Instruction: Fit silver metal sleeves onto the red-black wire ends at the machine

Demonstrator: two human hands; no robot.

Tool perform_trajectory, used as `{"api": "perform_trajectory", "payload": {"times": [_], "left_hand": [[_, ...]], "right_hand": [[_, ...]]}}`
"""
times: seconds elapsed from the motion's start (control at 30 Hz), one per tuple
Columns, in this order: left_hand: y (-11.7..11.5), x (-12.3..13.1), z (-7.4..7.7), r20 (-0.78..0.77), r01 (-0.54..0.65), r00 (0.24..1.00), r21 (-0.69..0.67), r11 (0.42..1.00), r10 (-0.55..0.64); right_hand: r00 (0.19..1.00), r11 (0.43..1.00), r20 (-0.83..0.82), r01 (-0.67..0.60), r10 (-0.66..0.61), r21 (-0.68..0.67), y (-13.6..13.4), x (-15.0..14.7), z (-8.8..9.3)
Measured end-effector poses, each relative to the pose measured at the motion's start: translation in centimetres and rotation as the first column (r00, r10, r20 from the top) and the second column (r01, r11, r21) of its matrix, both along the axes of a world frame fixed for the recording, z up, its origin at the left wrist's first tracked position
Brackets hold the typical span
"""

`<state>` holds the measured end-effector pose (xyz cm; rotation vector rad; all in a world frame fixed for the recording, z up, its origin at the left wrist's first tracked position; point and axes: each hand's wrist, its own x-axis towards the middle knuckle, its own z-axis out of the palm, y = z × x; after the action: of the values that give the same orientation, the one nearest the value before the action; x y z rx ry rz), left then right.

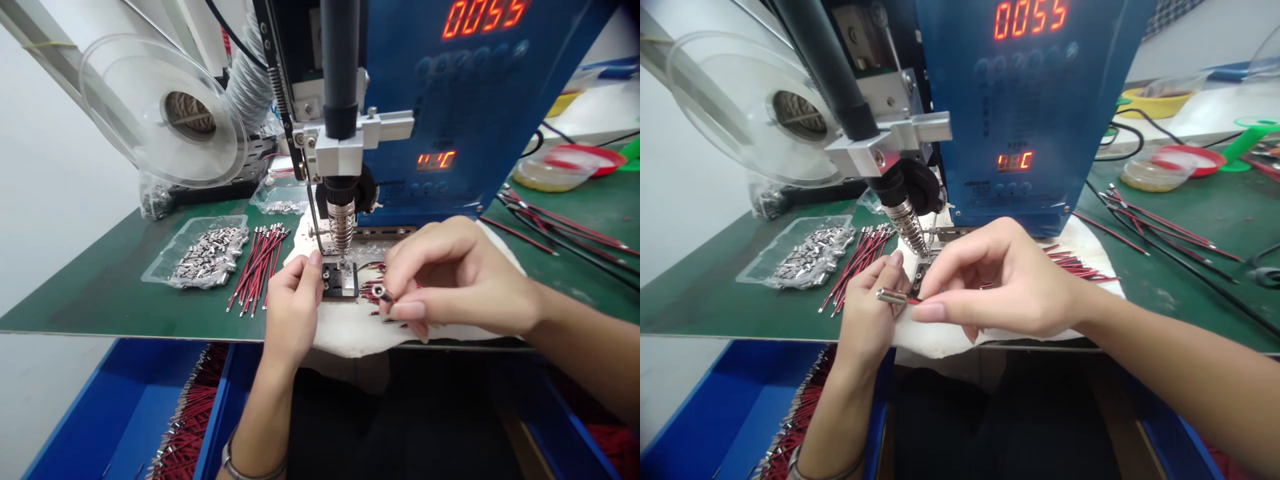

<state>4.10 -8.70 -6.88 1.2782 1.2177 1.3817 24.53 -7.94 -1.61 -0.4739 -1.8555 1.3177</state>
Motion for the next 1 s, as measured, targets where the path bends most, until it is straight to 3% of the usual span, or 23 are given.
{"api": "perform_trajectory", "payload": {"times": [0.2,0.5,1.0], "left_hand": [[-0.1,0.0,0.2,-0.023,-0.013,1.000,0.005,1.000,0.013],[0.0,0.1,0.1,0.015,-0.009,1.000,-0.015,1.000,0.010],[0.0,-0.1,0.0,-0.013,0.002,1.000,0.013,1.000,-0.002]], "right_hand": [[0.995,0.981,-0.044,-0.095,0.089,-0.168,0.1,0.0,0.1],[0.997,0.941,-0.044,-0.072,0.061,-0.330,0.4,-0.8,-0.5],[0.995,0.911,-0.019,-0.097,0.097,-0.401,0.9,-0.7,-1.2]]}}
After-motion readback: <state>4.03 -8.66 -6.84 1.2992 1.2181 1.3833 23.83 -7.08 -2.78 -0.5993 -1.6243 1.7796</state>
